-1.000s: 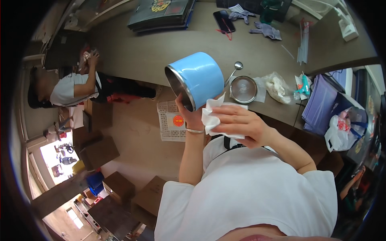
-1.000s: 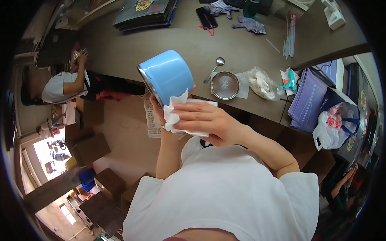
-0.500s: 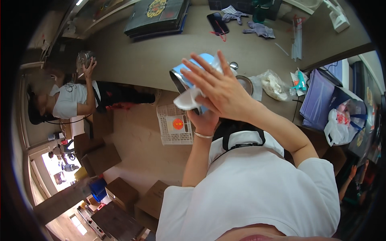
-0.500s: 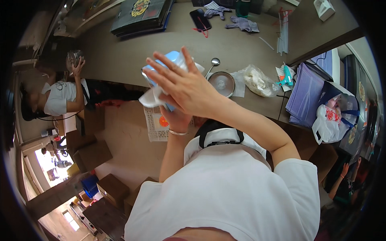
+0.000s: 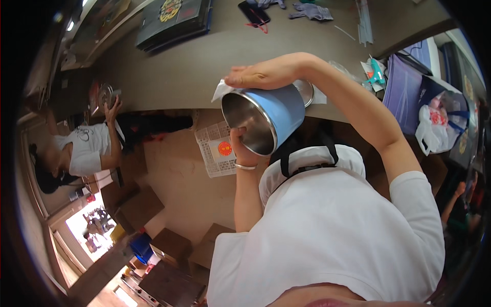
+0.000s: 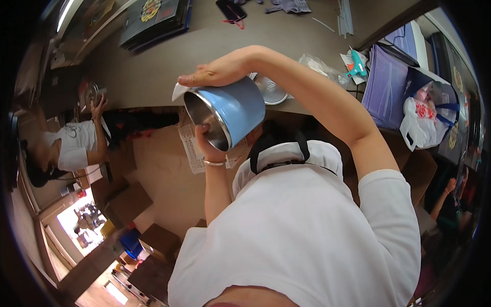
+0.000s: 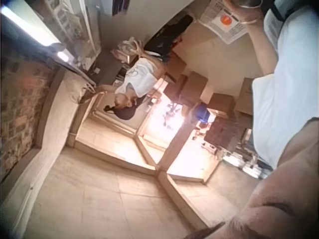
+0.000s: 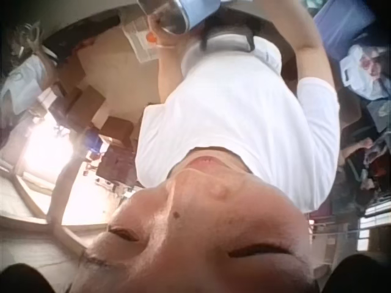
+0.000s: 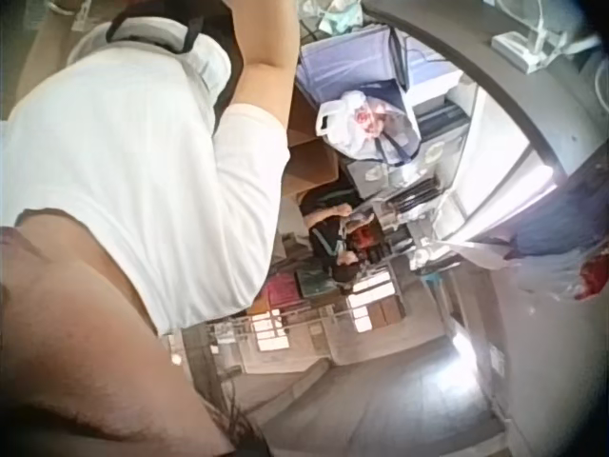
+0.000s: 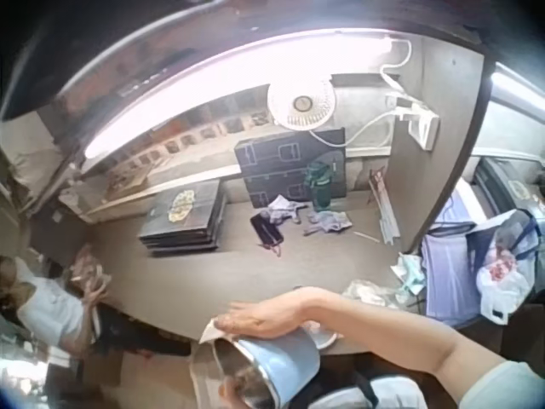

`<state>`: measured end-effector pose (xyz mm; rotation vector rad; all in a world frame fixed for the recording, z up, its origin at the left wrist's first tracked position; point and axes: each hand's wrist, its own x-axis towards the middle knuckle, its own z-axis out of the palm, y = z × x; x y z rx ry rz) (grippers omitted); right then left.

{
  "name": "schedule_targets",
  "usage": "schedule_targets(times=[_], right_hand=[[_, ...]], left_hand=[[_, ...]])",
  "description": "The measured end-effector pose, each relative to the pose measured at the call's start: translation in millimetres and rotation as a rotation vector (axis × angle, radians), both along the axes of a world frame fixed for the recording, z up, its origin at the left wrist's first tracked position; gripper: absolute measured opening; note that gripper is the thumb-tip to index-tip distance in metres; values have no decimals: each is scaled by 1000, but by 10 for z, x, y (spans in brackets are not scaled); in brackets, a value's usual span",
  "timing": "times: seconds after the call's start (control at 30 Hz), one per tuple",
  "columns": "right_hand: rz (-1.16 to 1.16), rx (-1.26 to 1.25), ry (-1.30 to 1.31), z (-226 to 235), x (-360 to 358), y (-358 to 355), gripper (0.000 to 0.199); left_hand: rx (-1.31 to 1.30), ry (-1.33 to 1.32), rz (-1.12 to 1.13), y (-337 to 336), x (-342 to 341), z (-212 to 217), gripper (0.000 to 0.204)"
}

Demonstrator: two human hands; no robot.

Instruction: The person transfers food from a metal pot into a plastic bag, then wipes the pot's interior and exterior with a paper towel. They also wipe a metal lid and a spoon before placing the lid on the pot.

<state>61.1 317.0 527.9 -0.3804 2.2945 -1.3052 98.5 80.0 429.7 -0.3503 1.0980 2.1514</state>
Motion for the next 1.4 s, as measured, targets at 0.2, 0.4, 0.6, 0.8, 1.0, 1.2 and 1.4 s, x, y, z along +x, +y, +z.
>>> schedule_targets(times=[0.2, 0.4, 0.6, 0.8, 1.0, 1.2, 1.4], right_hand=[[-126, -40, 384, -93, 77, -177, 80], [-237, 23, 542, -76, 402, -94, 73], [-180, -13, 904, 41, 717, 29, 47], [-720, -1006, 553, -92, 1069, 273, 54], [-250, 194, 694, 351, 1227, -204, 66], [-664, 51, 603, 71, 967, -179, 68], [-738, -940, -130, -298, 861, 75, 59]], left_hand=[[1, 51, 129, 321, 33, 407, 43], [-24, 317, 11, 297, 211, 133, 49], [185, 133, 23, 356, 160, 135, 73], [117, 394, -165, 423, -167, 551, 101], [34, 320, -8, 597, -133, 695, 103], [-29, 685, -150, 468, -301, 464, 106], [15, 782, -7, 469, -329, 378, 86]])
